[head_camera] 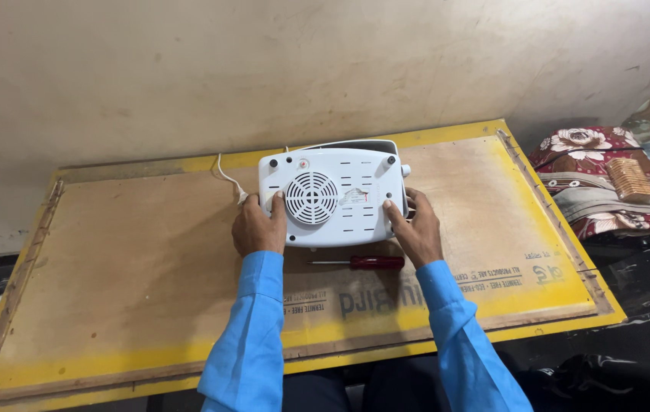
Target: The person flips a small white electric appliance upside down on a table and uses a screwdriver to remove screws from its base. They separate the housing halves to expose the motor and wiring, then handle internal wires and components while the appliance remains open on the table.
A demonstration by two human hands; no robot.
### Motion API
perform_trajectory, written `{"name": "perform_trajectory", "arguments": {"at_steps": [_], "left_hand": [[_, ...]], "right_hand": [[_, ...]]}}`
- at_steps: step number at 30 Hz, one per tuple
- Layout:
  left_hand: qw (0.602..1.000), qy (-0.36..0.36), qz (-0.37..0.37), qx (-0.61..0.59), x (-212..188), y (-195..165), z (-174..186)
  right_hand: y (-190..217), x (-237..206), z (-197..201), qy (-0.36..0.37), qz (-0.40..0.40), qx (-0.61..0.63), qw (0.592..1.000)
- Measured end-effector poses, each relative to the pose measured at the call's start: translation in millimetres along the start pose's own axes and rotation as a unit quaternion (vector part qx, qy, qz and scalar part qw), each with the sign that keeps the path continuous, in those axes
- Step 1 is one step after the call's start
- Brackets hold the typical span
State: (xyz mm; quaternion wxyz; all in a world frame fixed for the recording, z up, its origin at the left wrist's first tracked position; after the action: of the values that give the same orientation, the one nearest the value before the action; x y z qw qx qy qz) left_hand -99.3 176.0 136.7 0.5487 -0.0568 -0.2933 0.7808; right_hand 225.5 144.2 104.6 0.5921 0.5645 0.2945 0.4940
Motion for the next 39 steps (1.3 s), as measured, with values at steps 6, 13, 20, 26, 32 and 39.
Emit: {"name": "perform_trajectory", "arguments": {"at_steps": [6,13,20,26,32,39], "left_hand": [[1.0,0.005,0.02,-0.013,-5,1,1],[0.998,0.019,0.034,-0.042,-12,6,-2],[0.996,-0.025,0.025,-0.088,-24,11,-9],[0.992,-0.055,-0.007,-0.117,-28,8,-5],[0.989,-0.057,-0.015,-0.135,-30,6,-5],[0.987,-0.075,-0.03,-0.141,-30,8,-5]], "right_hand": [[-28,-28,25,-0.053,0.023,0.009,0.998],[-49,-61,9,0.072,0.027,-0.163,0.984],[-31,-81,-6,0.118,0.118,-0.267,0.949],[-32,-86,4,0.147,0.125,-0.208,0.959],[-43,-101,33,0.15,0.019,-0.117,0.982],[-35,-108,31,0.134,0.065,-0.217,0.965]]}}
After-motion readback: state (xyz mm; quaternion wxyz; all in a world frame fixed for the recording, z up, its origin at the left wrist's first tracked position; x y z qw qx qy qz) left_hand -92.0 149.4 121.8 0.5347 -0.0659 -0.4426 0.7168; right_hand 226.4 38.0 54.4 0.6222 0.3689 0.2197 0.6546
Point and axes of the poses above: each hand's wrist, its own x-axis towards the middle knuckle, its own z-axis out of the back of the hand, y = z × x, the point moved 8 cm from there along x, towards the middle knuckle, and after that the axes turned 12 degrees about x, right-handed, at the moved point
